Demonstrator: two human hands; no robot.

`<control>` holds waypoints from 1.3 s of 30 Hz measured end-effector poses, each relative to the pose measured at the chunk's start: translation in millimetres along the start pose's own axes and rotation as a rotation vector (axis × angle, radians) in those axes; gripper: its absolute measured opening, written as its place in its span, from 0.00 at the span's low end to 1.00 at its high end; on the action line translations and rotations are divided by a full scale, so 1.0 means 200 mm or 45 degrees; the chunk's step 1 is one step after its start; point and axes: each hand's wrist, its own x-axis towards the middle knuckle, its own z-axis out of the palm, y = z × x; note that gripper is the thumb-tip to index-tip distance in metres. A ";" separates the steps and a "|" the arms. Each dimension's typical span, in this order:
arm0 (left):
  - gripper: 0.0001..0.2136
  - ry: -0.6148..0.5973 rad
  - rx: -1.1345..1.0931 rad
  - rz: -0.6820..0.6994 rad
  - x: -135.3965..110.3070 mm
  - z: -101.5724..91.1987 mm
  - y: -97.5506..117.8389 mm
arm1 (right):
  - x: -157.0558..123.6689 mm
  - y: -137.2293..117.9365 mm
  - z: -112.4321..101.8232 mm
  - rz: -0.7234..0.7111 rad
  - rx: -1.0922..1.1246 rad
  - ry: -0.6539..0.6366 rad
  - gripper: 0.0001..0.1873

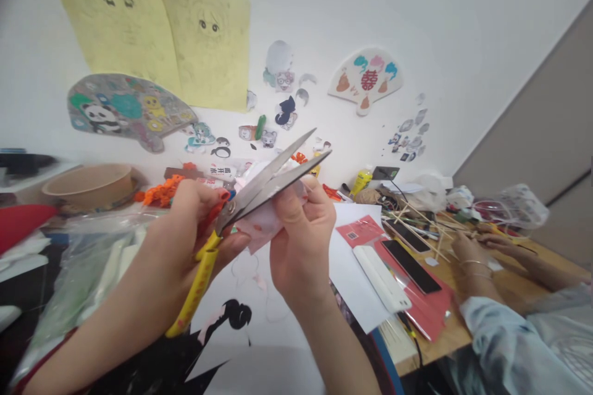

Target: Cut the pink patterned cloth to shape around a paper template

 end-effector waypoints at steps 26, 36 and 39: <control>0.14 -0.012 0.089 -0.007 -0.01 -0.03 0.01 | -0.01 -0.01 0.00 -0.020 -0.028 -0.013 0.09; 0.14 -0.040 0.107 -0.032 0.00 -0.05 0.05 | 0.00 -0.01 0.00 -0.079 -0.059 0.001 0.09; 0.15 -0.050 0.133 -0.057 0.01 -0.05 0.05 | 0.00 -0.01 0.00 -0.093 -0.046 0.003 0.08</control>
